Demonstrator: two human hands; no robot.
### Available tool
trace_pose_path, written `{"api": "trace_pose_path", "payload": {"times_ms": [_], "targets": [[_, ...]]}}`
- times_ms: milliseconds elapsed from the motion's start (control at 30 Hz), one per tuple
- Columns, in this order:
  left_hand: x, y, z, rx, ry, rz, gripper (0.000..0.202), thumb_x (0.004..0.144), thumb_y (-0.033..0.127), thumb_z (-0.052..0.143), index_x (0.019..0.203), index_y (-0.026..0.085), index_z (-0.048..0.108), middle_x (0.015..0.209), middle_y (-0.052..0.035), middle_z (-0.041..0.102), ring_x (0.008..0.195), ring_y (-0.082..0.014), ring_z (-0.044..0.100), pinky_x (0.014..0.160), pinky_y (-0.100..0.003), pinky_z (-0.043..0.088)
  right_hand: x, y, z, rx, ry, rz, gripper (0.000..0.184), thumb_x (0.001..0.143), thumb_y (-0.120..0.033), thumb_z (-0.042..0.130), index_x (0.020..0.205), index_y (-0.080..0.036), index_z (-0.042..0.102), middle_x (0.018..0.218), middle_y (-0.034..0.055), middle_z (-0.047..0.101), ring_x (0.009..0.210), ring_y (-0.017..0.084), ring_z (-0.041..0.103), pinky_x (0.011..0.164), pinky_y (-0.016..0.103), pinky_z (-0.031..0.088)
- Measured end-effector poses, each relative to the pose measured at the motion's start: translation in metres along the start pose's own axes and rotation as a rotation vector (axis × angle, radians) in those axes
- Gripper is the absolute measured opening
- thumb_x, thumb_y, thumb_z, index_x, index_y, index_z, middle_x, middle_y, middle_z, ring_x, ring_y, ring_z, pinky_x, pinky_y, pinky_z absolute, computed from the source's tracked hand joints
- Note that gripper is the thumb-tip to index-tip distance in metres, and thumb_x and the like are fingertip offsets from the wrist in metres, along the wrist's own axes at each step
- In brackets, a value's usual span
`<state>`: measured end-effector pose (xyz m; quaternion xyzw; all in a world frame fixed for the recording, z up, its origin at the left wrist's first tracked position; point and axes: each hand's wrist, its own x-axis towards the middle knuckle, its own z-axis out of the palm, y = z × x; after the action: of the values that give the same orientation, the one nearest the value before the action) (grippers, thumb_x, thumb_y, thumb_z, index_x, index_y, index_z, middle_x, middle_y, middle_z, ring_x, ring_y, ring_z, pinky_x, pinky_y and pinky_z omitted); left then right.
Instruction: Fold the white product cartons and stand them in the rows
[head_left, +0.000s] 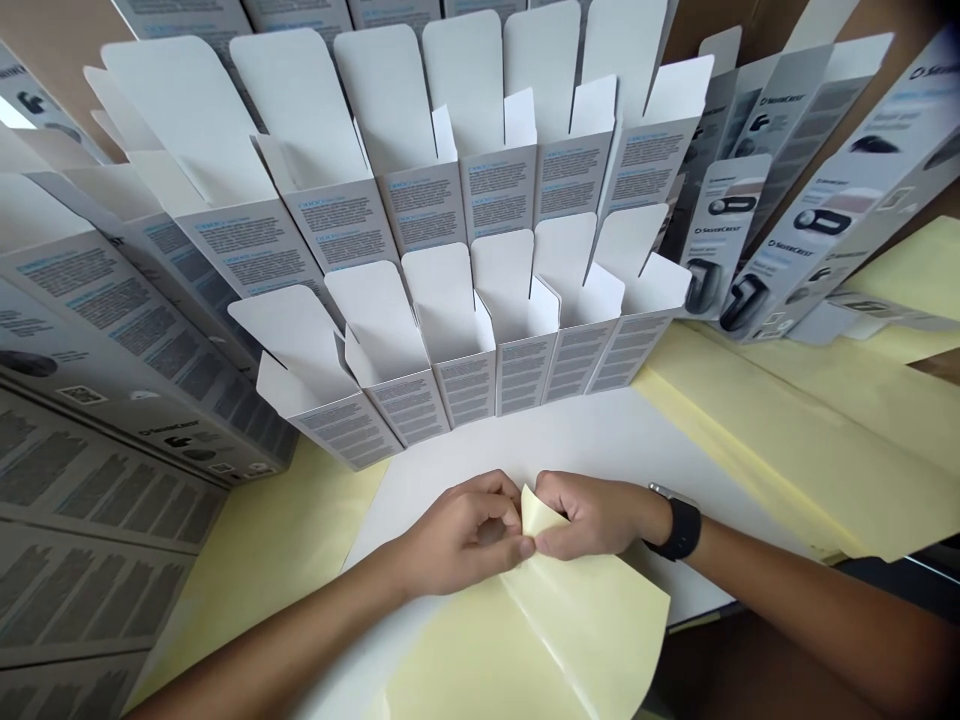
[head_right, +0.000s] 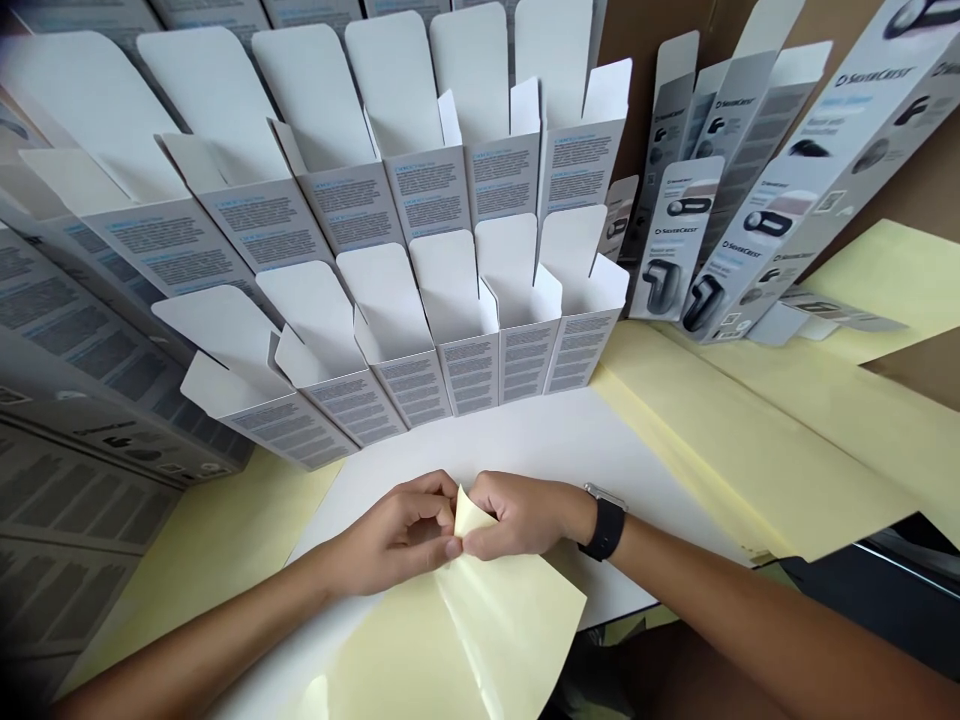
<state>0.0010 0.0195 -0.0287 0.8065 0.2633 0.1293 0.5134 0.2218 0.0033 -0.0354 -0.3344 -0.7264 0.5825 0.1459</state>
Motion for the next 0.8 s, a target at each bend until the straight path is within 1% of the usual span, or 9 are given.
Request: {"api": "trace_pose_path", "payload": {"times_ms": [133, 233, 400, 467, 667, 733, 800], "targets": [[-0.001, 0.000, 0.002, 0.035, 0.026, -0.007, 0.019, 0.088, 0.028, 0.063, 0.075, 0.016, 0.058, 0.096, -0.0026, 0.056, 0.067, -0.0081, 0.047, 0.056, -0.021, 0.038, 0.001, 0.004, 0.001, -0.023, 0.034, 0.014, 0.042, 0.073, -0.023, 0.056, 0.050, -0.021, 0.021, 0.049, -0.0082, 0.018, 0.046, 0.003, 0.017, 0.040, 0.023, 0.009], [-0.002, -0.002, 0.005, 0.034, 0.044, -0.005, 0.016, 0.087, 0.024, 0.062, 0.074, 0.016, 0.057, 0.095, -0.0020, 0.056, 0.065, -0.0074, 0.046, 0.055, -0.021, 0.038, 0.001, 0.006, 0.002, -0.024, 0.037, 0.012, 0.043, 0.073, -0.023, 0.056, 0.050, -0.021, 0.020, 0.050, -0.0080, 0.016, 0.046, 0.003, 0.015, 0.041, 0.024, 0.009], [-0.003, -0.006, 0.008, 0.005, 0.081, -0.013, 0.010, 0.082, 0.013, 0.057, 0.074, 0.016, 0.059, 0.094, -0.0017, 0.057, 0.066, -0.0077, 0.049, 0.056, -0.021, 0.039, 0.002, 0.004, 0.001, 0.025, -0.010, 0.004, 0.035, 0.074, -0.024, 0.053, 0.051, -0.020, 0.028, 0.050, -0.0074, 0.026, 0.045, 0.004, 0.026, 0.042, 0.022, 0.019], [-0.003, -0.007, 0.009, 0.008, 0.086, -0.004, 0.010, 0.081, 0.011, 0.056, 0.073, 0.016, 0.059, 0.093, -0.0018, 0.057, 0.066, -0.0080, 0.049, 0.056, -0.020, 0.038, 0.002, 0.003, 0.000, 0.036, -0.015, 0.006, 0.032, 0.074, -0.023, 0.052, 0.051, -0.020, 0.029, 0.050, -0.0074, 0.028, 0.045, 0.004, 0.028, 0.042, 0.021, 0.021], [-0.003, -0.012, 0.007, -0.054, 0.099, 0.016, 0.010, 0.083, 0.012, 0.056, 0.074, 0.016, 0.058, 0.091, -0.0028, 0.055, 0.064, -0.0081, 0.046, 0.054, -0.020, 0.035, 0.000, 0.002, -0.001, 0.047, -0.015, 0.009, 0.027, 0.072, -0.023, 0.053, 0.053, -0.019, 0.034, 0.053, -0.0069, 0.034, 0.048, 0.005, 0.034, 0.044, 0.020, 0.025], [-0.002, -0.015, 0.006, -0.112, 0.125, 0.029, 0.012, 0.084, 0.014, 0.057, 0.073, 0.015, 0.058, 0.092, -0.0037, 0.055, 0.066, -0.0089, 0.046, 0.055, -0.021, 0.035, -0.001, 0.002, -0.003, 0.041, -0.006, 0.009, 0.026, 0.073, -0.024, 0.053, 0.054, -0.019, 0.034, 0.054, -0.0066, 0.036, 0.049, 0.005, 0.035, 0.044, 0.020, 0.027], [-0.001, -0.018, 0.005, -0.162, 0.174, 0.063, 0.015, 0.088, 0.020, 0.058, 0.074, 0.015, 0.058, 0.092, -0.0050, 0.056, 0.070, -0.0109, 0.049, 0.059, -0.023, 0.037, -0.002, 0.002, -0.006, 0.024, 0.021, 0.008, 0.024, 0.073, -0.024, 0.052, 0.056, -0.019, 0.036, 0.056, -0.0060, 0.039, 0.050, 0.006, 0.037, 0.045, 0.020, 0.029]]}}
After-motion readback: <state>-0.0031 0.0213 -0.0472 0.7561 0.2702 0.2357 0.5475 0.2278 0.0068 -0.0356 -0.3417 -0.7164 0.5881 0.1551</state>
